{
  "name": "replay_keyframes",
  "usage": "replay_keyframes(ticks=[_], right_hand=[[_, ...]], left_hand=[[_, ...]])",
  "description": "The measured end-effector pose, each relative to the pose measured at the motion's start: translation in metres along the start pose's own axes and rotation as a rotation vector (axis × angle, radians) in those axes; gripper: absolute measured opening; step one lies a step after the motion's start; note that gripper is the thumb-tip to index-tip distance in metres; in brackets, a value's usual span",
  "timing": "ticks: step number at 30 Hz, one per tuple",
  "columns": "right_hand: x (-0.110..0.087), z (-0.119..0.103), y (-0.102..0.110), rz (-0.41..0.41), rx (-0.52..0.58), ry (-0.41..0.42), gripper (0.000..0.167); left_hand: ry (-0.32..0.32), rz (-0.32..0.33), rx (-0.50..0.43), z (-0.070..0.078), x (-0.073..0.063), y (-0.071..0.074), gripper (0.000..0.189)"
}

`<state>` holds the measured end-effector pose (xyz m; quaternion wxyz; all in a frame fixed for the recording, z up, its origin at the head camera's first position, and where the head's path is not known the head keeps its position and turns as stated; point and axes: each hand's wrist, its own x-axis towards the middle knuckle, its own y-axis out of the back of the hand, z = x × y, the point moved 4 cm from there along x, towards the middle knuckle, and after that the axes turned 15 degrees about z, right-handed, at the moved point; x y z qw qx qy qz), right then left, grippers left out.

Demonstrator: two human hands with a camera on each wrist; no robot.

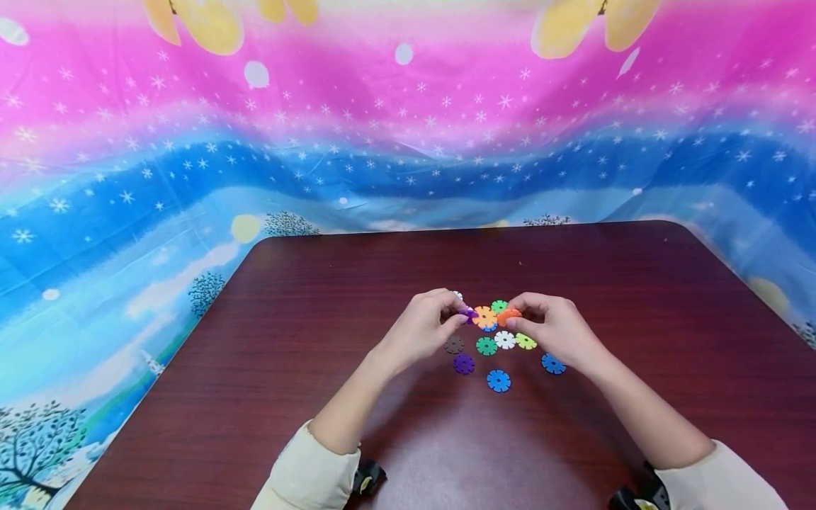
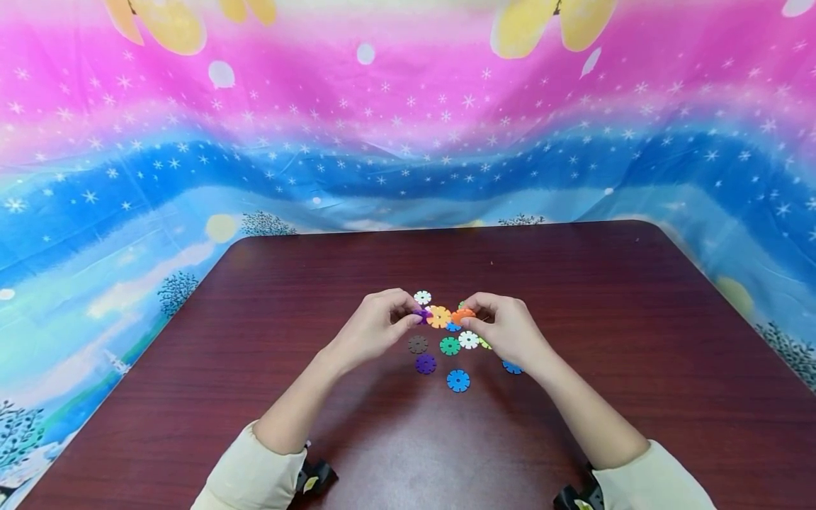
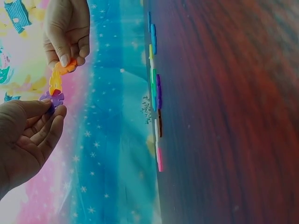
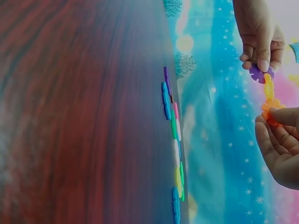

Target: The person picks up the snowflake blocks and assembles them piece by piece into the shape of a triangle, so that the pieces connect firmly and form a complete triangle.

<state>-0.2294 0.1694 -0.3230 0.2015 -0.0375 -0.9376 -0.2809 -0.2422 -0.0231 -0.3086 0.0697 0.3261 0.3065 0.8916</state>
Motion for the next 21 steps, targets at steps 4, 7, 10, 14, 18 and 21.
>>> replay_keyframes(ticks=[4,7,10,14,18,21], right_hand=[[0.0006,-0.0027,-0.0024,0.013,-0.012,0.031,0.008],[0.0006,-0.0037,-0.0038,0.021,-0.019,0.041,0.009],[0.0012,-0.0044,-0.0049,0.032,-0.028,0.052,0.009],[0.0026,-0.0050,-0.0067,0.049,-0.041,0.074,0.009],[0.0041,-0.0050,-0.0091,0.063,-0.056,0.096,0.009],[0.0047,-0.0061,-0.0099,0.068,-0.066,0.104,0.009]], left_hand=[[-0.012,-0.001,0.002,0.0010,-0.0002,-0.0004,0.005],[-0.020,-0.002,0.000,0.0015,-0.0002,-0.0006,0.005],[-0.032,0.003,-0.004,0.0018,0.0000,-0.0003,0.004],[-0.047,0.009,0.011,0.0019,0.0008,-0.0001,0.004],[-0.040,0.013,0.016,0.0012,0.0005,-0.0007,0.005],[-0.034,0.016,0.007,0.0006,-0.0002,-0.0015,0.004]])
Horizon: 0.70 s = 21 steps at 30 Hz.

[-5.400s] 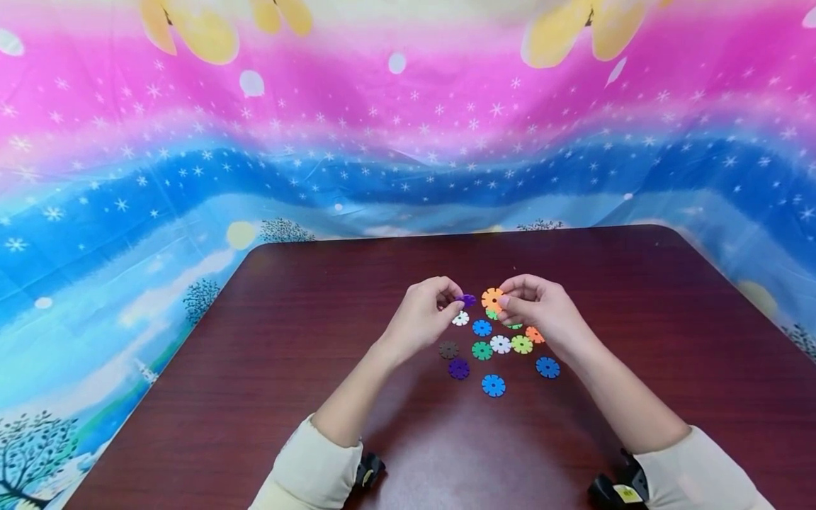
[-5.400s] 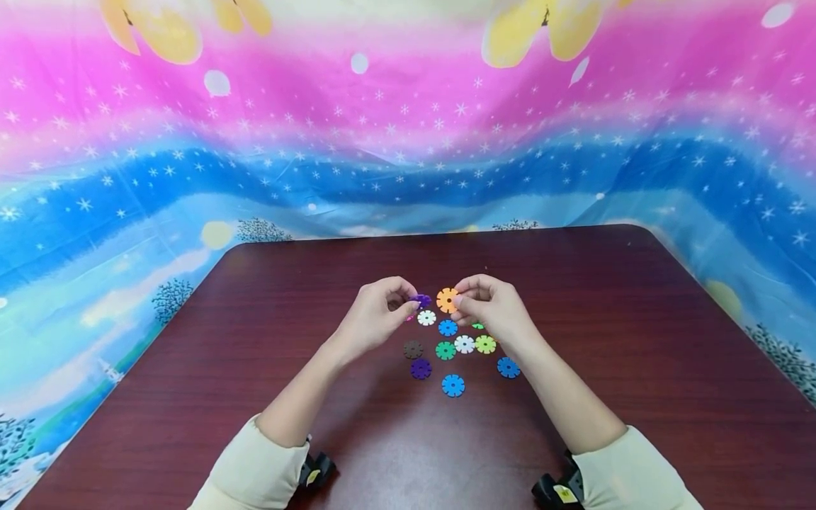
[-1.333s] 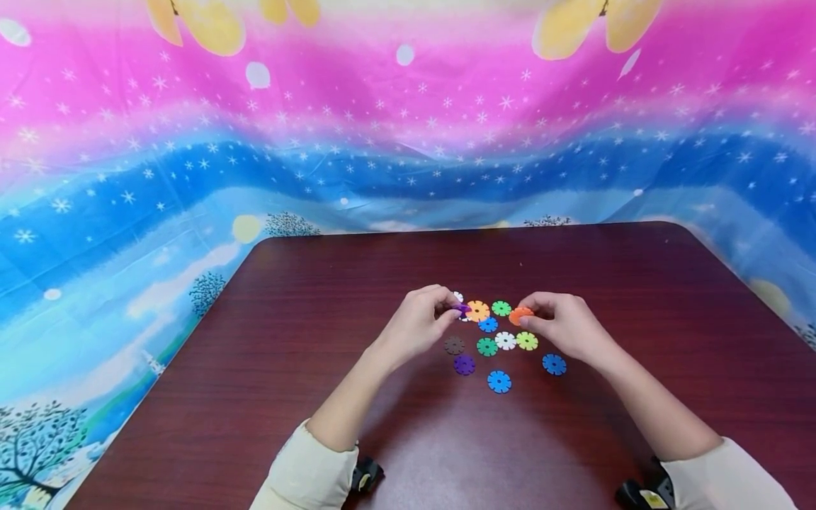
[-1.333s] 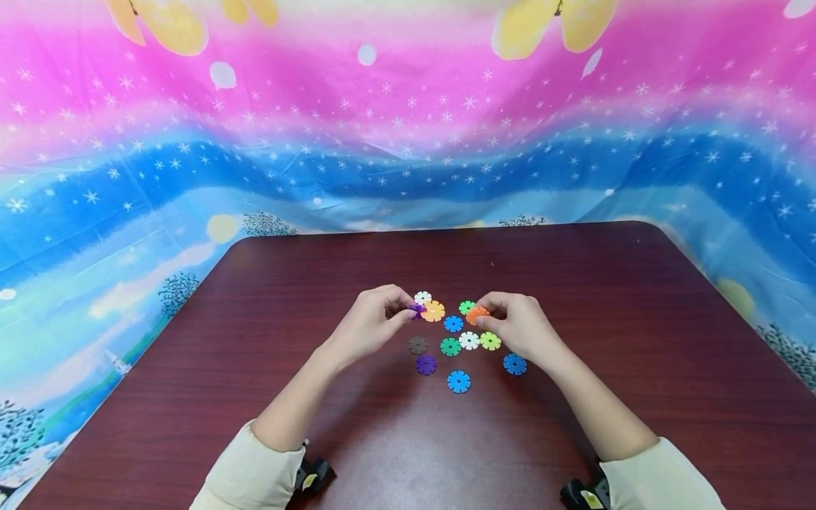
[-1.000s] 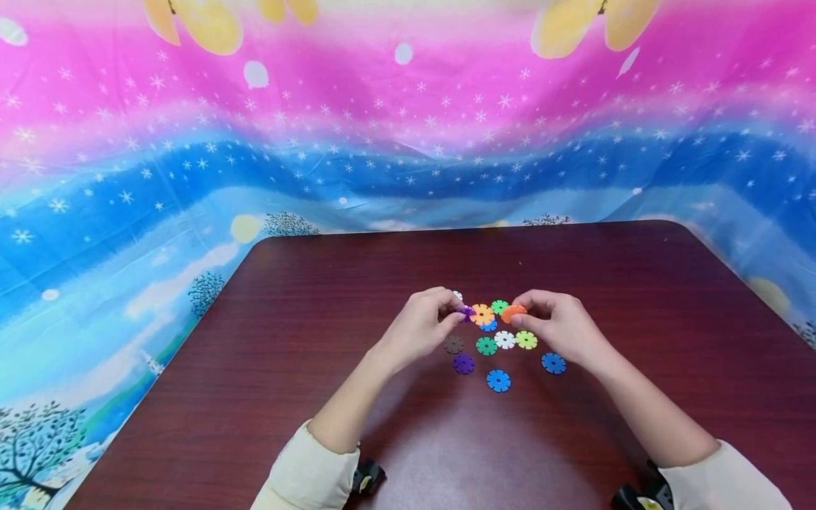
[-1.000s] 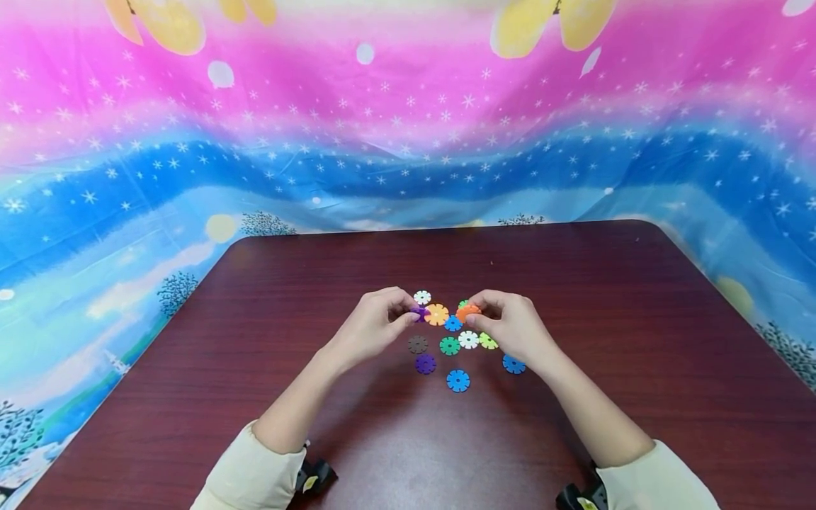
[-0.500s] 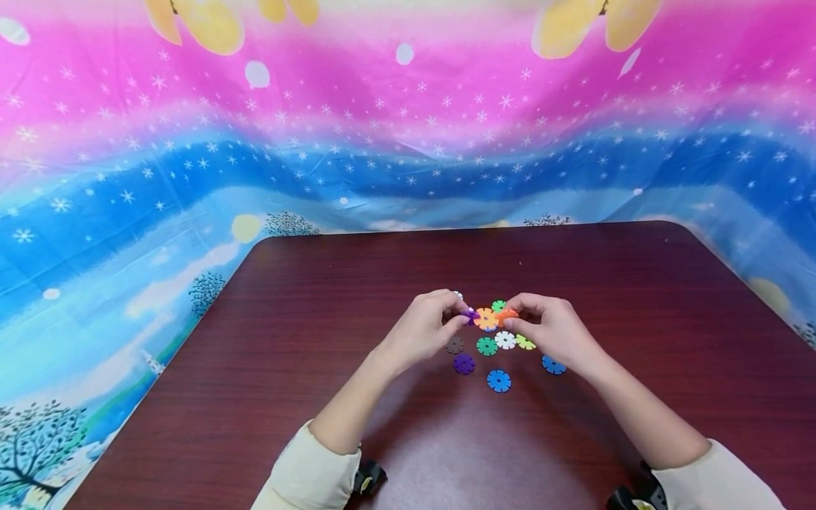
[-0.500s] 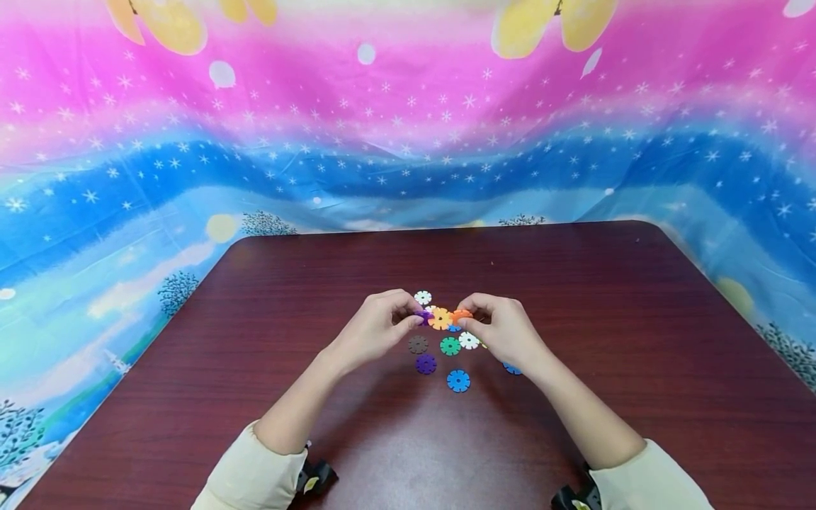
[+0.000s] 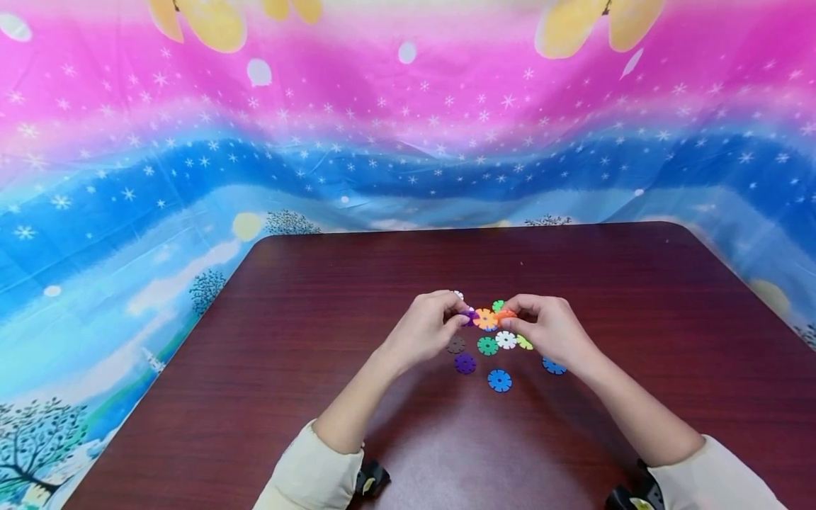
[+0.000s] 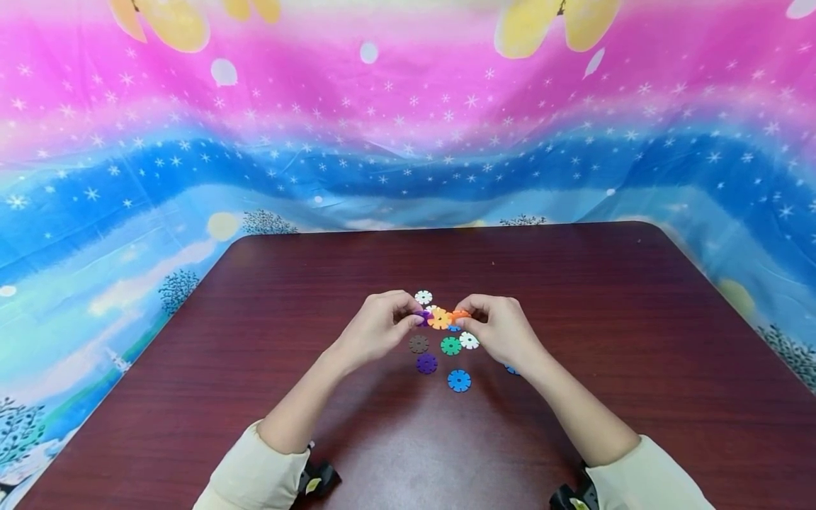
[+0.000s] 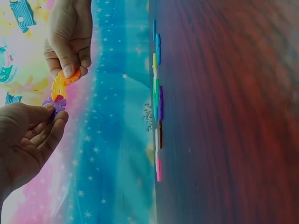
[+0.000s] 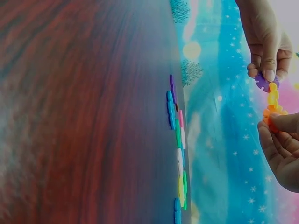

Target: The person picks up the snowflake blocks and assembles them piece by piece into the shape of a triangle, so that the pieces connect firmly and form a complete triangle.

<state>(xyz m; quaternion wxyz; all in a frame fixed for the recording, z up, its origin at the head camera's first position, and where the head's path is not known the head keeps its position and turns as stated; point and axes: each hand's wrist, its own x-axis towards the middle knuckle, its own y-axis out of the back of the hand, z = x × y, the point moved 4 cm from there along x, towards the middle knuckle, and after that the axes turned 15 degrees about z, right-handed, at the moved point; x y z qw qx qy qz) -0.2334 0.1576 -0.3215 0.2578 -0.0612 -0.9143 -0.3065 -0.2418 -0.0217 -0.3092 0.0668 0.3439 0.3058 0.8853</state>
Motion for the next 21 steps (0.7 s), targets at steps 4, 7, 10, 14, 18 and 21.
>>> replay_keyframes(ticks=[4,7,10,14,18,21], right_hand=[[-0.0003,-0.0025,0.0007,-0.004,-0.024,0.020,0.009],[-0.0015,-0.0046,0.0009,-0.011,-0.034,0.045,0.010],[-0.0027,-0.0048,0.0008,-0.013,-0.033,0.049,0.010],[-0.0039,-0.0028,0.0001,-0.021,-0.023,0.038,0.010],[-0.0042,-0.0004,-0.0007,-0.040,-0.001,0.028,0.012],[-0.0038,0.0016,-0.0004,-0.058,0.015,0.014,0.013]], left_hand=[[-0.006,-0.021,0.009,0.0003,-0.0003,-0.0021,0.004],[0.017,-0.046,0.017,-0.0012,-0.0013,-0.0028,0.004],[0.045,-0.062,0.013,-0.0033,-0.0021,-0.0031,0.003],[0.050,-0.071,0.005,-0.0042,-0.0022,-0.0031,0.003],[0.047,-0.068,-0.001,-0.0046,-0.0021,-0.0028,0.003],[0.044,-0.065,-0.003,-0.0048,-0.0019,-0.0023,0.003]])
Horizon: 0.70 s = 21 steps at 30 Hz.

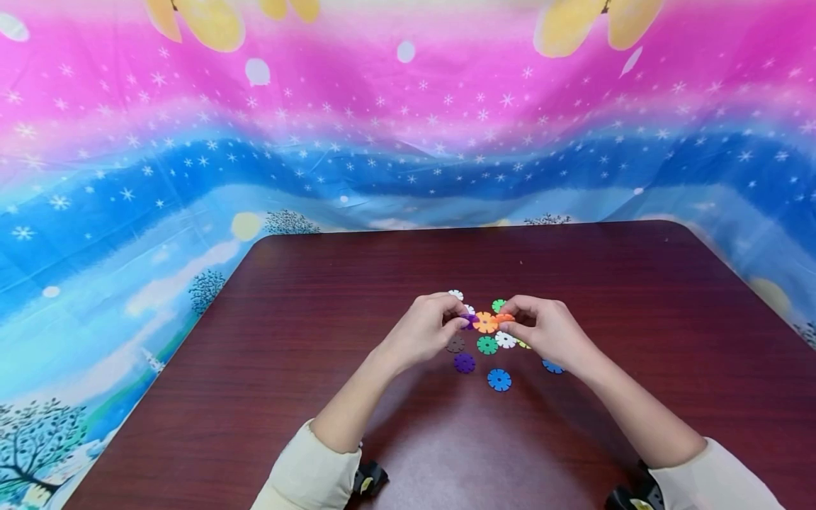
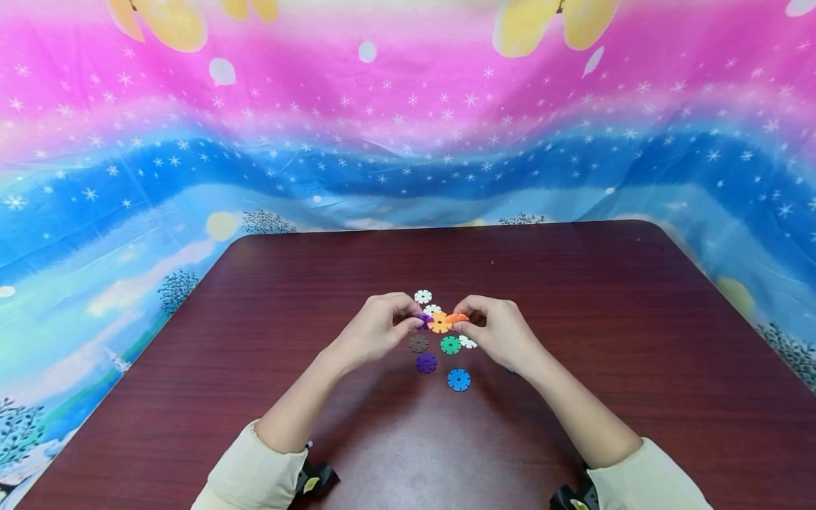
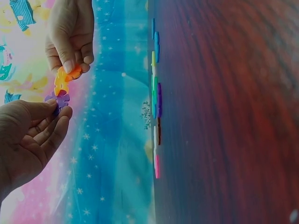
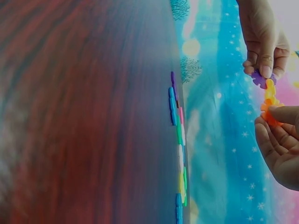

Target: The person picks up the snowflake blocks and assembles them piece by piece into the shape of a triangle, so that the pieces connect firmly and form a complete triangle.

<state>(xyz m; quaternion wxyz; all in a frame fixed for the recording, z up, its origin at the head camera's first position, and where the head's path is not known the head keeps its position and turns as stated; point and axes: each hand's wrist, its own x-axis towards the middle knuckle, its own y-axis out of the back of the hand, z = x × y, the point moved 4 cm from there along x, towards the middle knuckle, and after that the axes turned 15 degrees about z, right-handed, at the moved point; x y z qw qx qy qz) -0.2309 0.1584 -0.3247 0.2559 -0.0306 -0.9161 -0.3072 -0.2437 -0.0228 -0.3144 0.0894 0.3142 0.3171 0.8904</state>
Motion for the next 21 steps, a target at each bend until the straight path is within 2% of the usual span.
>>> replay_keyframes(ticks=[13,21], right_hand=[[-0.004,0.014,0.010,-0.056,-0.050,-0.049,0.013],[-0.008,0.026,0.018,-0.130,-0.121,-0.058,0.012]], left_hand=[[0.016,0.015,-0.010,-0.003,0.000,0.004,0.003],[0.015,0.032,-0.002,-0.006,-0.001,0.009,0.003]])
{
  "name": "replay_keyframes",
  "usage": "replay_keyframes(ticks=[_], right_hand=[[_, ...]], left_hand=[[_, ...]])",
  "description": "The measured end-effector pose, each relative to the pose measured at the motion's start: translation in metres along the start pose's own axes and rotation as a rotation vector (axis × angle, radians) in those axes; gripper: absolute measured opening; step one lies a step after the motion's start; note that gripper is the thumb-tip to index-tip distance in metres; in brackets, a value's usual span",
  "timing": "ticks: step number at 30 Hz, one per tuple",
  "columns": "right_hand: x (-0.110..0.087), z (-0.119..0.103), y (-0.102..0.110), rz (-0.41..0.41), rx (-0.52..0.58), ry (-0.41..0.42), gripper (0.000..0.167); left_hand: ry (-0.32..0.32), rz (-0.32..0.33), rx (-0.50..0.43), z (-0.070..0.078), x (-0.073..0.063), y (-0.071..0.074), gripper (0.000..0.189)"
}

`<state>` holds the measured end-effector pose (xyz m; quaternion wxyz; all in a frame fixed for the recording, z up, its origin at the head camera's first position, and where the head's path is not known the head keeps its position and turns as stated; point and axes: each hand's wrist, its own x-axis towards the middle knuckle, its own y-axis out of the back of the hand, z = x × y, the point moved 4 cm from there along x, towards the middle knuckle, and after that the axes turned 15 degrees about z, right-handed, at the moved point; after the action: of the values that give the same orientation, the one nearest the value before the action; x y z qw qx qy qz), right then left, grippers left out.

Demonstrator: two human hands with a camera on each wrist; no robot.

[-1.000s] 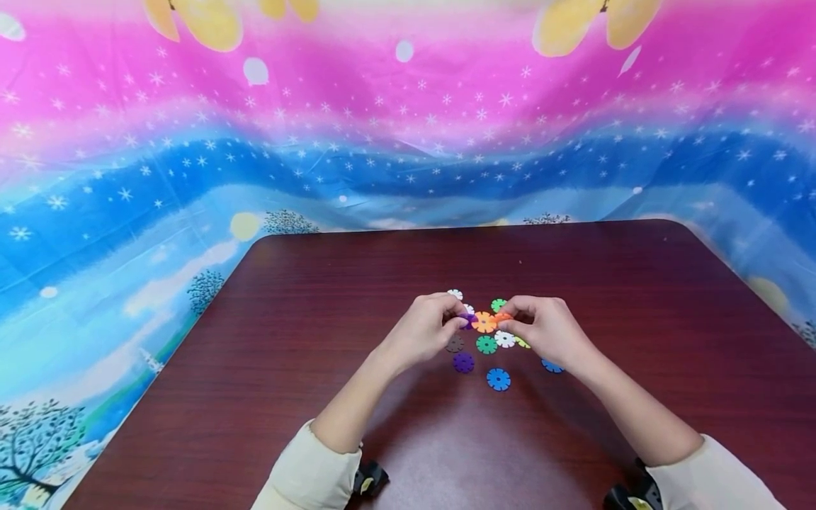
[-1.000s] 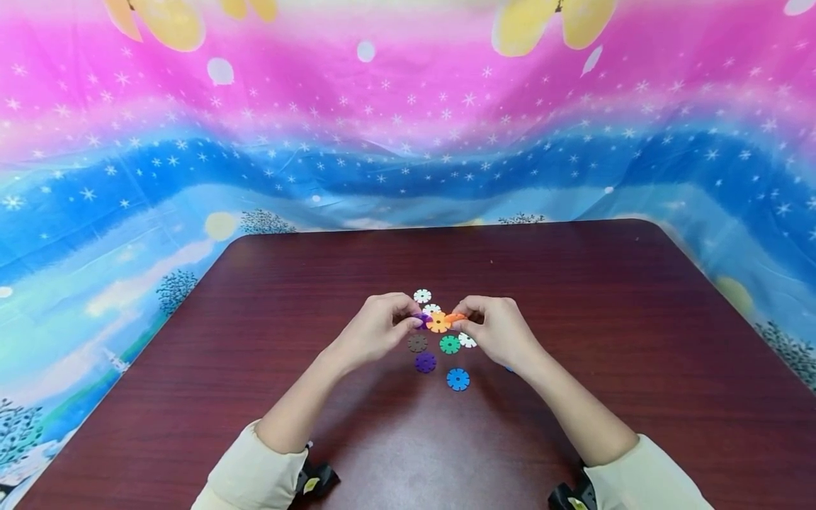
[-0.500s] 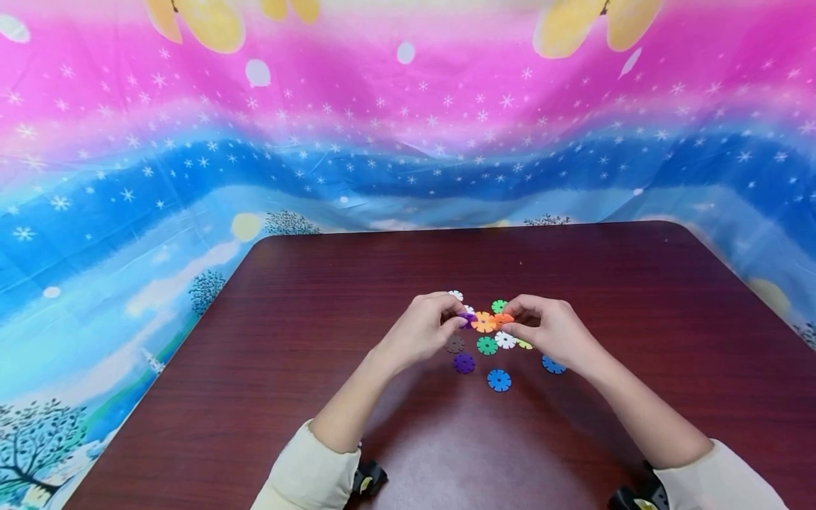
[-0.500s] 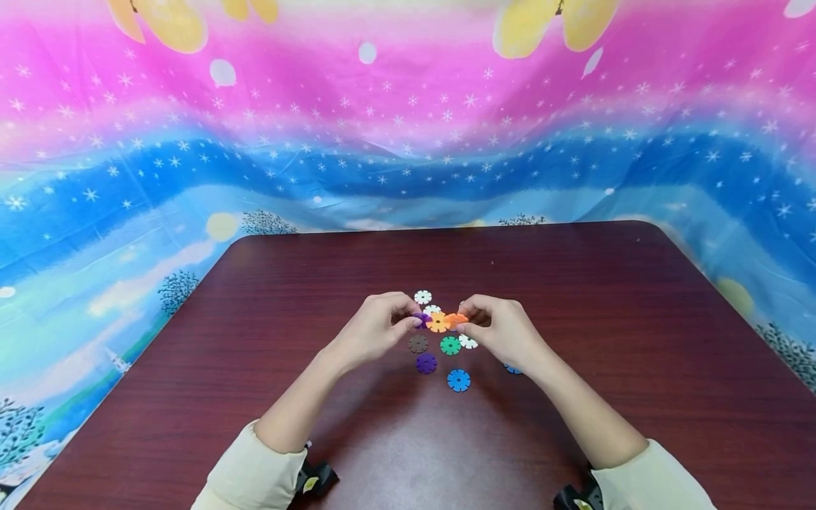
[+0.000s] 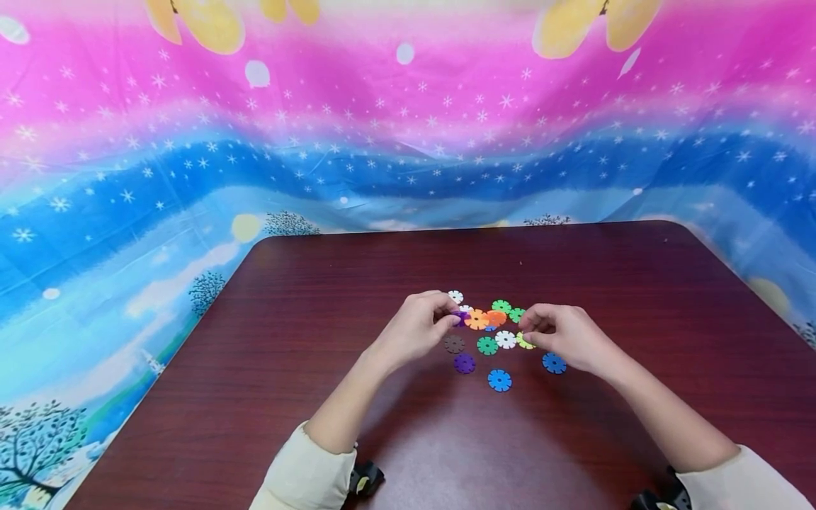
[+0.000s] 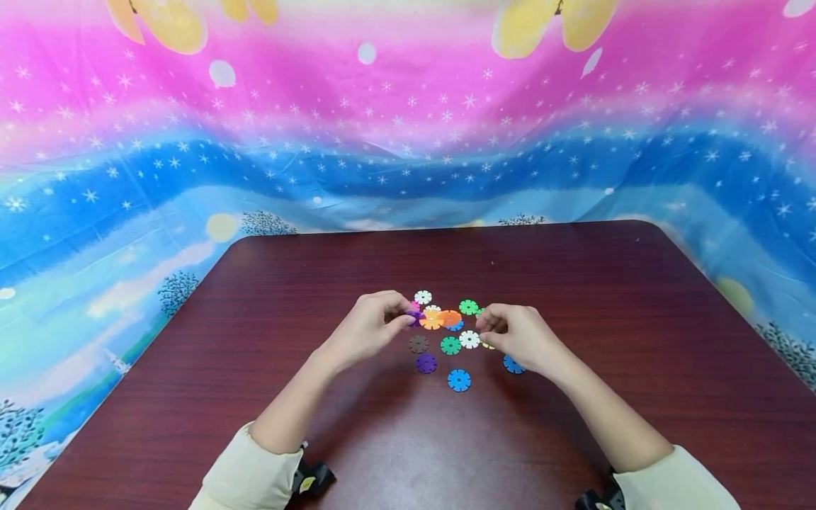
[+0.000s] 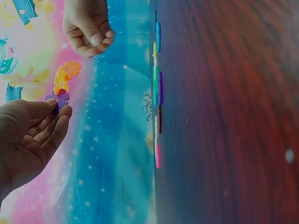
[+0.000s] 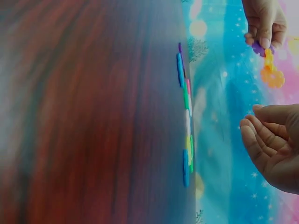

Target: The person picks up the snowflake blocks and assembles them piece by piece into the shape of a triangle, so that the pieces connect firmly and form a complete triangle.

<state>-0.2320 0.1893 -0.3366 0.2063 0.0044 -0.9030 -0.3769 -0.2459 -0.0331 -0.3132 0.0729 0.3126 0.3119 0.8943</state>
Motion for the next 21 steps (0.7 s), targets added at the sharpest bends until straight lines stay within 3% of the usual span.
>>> replay_keyframes(ticks=[8,21], right_hand=[[-0.003,0.015,0.005,-0.056,-0.074,-0.003,0.015],[-0.011,0.035,0.003,-0.214,-0.169,-0.048,0.023]], left_hand=[[-0.017,0.015,-0.010,-0.002,-0.001,0.004,0.004],[-0.009,0.022,-0.007,-0.004,-0.002,0.006,0.004]])
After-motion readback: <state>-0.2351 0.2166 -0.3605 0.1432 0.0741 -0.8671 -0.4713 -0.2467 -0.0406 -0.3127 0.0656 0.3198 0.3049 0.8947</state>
